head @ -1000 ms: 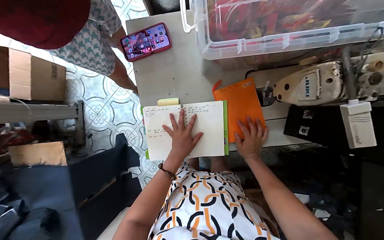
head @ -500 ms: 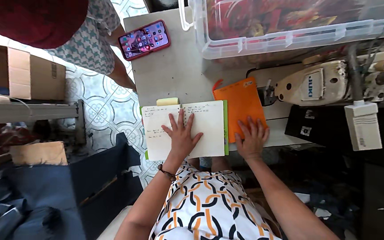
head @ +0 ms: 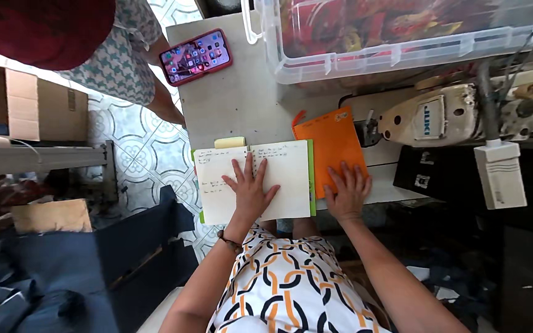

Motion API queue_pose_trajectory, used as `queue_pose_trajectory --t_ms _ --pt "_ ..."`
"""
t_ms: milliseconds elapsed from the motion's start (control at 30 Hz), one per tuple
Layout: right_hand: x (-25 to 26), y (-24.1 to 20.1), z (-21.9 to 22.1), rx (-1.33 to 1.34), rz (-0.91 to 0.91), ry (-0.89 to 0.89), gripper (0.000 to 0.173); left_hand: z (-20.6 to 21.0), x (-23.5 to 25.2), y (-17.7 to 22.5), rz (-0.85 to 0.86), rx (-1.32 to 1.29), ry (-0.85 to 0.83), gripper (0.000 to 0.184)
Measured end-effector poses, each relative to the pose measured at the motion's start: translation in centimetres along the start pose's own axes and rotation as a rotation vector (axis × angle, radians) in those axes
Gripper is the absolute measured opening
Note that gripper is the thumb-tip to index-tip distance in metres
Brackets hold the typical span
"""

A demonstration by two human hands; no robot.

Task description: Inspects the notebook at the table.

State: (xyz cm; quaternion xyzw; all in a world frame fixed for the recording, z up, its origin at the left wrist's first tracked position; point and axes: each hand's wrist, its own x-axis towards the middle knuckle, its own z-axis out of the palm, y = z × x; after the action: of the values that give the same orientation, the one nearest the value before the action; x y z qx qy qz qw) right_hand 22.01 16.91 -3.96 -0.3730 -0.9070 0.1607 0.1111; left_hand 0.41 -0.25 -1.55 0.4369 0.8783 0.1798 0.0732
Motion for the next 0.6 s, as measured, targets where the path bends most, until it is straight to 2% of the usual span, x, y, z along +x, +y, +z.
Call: queue_pose_trajectory --t_ms 600 --pt "-0.03 0.02 0.08 -0.019 -0.001 0.008 0.050 0.16 -0.02 0.01 0.001 0.012 0.015 0.077"
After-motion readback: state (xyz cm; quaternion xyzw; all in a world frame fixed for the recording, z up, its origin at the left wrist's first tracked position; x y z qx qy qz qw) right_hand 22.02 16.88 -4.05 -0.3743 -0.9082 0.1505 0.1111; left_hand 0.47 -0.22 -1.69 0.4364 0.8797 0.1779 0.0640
